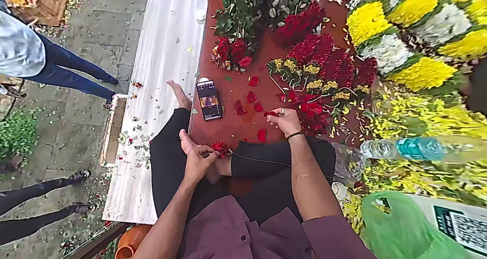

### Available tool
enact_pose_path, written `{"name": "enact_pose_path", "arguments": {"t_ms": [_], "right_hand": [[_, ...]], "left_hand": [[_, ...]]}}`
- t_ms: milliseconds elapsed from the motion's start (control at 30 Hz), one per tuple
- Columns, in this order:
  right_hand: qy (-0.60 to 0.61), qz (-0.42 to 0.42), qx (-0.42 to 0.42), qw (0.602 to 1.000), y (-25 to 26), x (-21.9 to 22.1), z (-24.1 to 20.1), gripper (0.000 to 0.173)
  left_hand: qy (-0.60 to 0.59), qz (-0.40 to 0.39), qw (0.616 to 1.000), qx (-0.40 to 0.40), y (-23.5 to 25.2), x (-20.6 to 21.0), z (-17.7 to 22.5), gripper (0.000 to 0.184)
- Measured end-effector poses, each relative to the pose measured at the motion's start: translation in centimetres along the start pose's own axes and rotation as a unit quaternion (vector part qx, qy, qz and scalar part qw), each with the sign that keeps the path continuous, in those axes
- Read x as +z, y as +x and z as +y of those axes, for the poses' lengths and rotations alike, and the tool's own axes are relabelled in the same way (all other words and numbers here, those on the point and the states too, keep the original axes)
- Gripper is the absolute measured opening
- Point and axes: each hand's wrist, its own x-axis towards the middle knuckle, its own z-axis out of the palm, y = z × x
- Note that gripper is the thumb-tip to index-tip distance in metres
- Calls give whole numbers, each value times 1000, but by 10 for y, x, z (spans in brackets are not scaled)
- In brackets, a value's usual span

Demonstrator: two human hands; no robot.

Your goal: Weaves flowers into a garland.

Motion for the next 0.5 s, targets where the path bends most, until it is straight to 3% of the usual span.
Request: {"name": "enact_pose_path", "arguments": {"t_ms": [133,367,500], "right_hand": [[-15,5,32,999,0,-3,-3,25],[22,47,-7,999,5,-13,2,26],[-7,59,-40,997,5,-16,1,37]], "left_hand": [[7,-1,1000,-2,0,1,1,12],[3,-4,1000,-2,1,1,1,11],[0,-5,1000,-5,1,1,2,11]]}}
